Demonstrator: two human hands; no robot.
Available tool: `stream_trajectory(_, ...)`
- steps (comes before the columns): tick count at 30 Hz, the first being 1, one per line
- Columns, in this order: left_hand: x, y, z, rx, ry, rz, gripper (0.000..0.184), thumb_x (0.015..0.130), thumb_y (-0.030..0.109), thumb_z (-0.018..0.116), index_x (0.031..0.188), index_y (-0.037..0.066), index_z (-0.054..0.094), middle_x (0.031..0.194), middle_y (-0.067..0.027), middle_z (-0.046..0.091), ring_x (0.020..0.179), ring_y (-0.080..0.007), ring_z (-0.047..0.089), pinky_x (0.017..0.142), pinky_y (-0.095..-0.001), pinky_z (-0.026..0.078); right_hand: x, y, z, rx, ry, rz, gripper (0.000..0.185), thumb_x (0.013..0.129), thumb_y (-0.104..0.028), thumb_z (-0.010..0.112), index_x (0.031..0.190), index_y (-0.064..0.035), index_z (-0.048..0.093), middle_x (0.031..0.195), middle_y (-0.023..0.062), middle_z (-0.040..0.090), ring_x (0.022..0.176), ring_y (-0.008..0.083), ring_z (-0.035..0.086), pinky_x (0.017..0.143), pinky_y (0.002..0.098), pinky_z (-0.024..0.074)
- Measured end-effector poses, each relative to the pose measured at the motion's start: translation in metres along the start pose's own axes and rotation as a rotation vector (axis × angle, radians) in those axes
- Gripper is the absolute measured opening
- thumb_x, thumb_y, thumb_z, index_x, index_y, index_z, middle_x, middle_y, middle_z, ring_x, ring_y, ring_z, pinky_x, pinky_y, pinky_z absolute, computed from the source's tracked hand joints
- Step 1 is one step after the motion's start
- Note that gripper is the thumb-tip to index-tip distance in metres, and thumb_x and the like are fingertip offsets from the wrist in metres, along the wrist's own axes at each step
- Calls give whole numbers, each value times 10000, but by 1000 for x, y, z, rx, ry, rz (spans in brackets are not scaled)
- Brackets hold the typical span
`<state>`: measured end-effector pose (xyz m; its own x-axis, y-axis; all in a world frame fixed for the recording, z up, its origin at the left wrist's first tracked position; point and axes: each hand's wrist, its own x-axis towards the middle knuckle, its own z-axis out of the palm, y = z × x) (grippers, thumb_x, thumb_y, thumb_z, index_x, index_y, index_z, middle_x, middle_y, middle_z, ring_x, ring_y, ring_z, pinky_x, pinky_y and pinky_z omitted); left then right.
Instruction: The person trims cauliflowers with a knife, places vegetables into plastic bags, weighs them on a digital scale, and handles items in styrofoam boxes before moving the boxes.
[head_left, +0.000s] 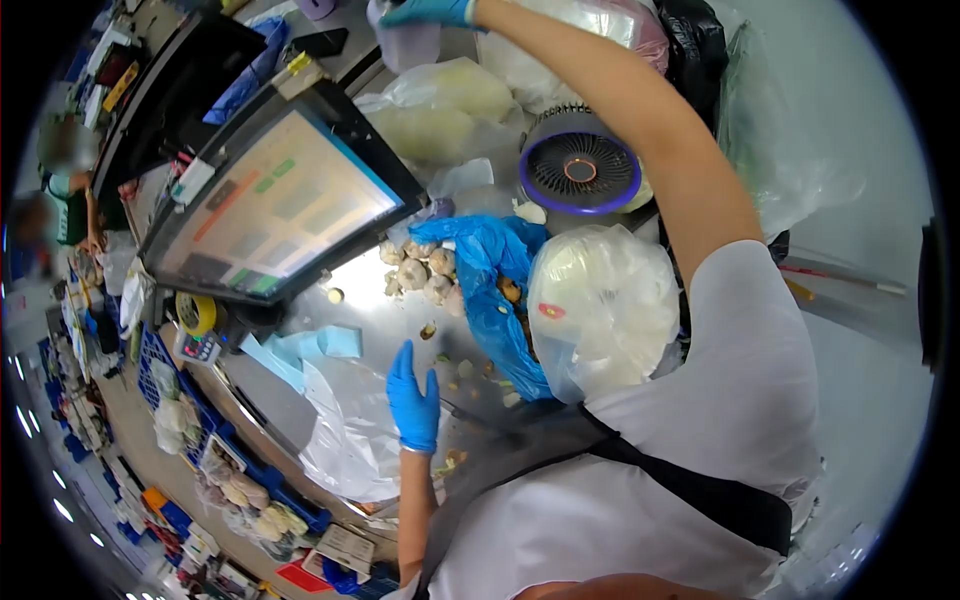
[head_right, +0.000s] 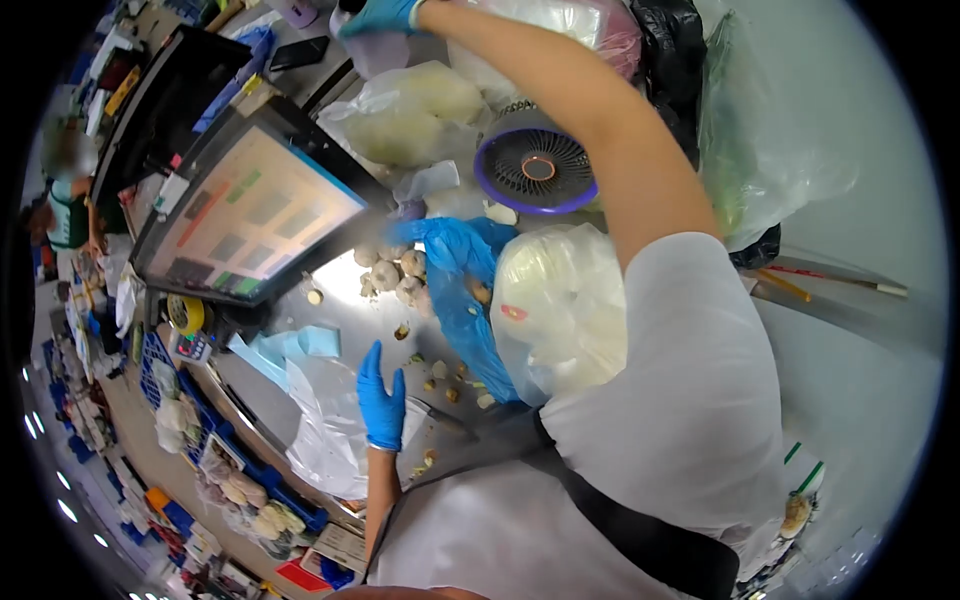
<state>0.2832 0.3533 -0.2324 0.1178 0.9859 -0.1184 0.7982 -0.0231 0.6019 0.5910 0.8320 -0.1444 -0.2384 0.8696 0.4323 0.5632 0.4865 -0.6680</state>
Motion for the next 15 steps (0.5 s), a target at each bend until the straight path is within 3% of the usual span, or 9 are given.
stream_trajectory(2,-5,-4,6,14,-36,30,575,842,79,653,1378,30,449,1286,-223,535,1151,-385,527,985,-428,417,-1,23,40,-183,215,90,510,559,-434,786,844,-24,678,852,210,681,784,356,662,760,401,531)
stream_trajectory(3,-6,-4,7,21,-49,14,576,841,81,654,1378,33,450,1281,-223,537,1146,-385,529,982,-429,419,0,11,34,-123,47,219,617,551,-445,780,962,-2,658,966,257,663,919,378,653,838,414,521)
stream_trajectory(4,-10,-5,7,25,-64,-10,576,841,84,655,1378,36,450,1276,-223,540,1141,-385,532,978,-430,421,1,6,35,-128,-23,302,616,561,-451,768,967,0,659,977,257,663,949,380,649,855,419,516)
stream_trajectory(8,-19,-14,8,38,-65,-101,571,841,72,655,1374,37,455,1267,-220,544,1130,-380,536,958,-429,426,0,25,58,-206,27,278,512,579,-443,747,877,-30,689,931,256,671,904,366,664,818,428,529)
stream_trajectory(10,-18,-19,11,44,-59,-111,566,840,67,655,1372,42,462,1256,-217,549,1120,-377,539,954,-426,426,5,35,52,-123,-135,290,494,571,-452,754,797,-17,696,853,238,683,818,354,683,745,422,545)
stream_trajectory(15,-3,-24,18,23,-69,-76,556,843,69,655,1366,43,470,1246,-215,554,1113,-376,543,950,-426,430,4,46,46,-193,60,278,485,575,-442,750,799,-14,702,847,243,682,828,353,686,757,418,549)
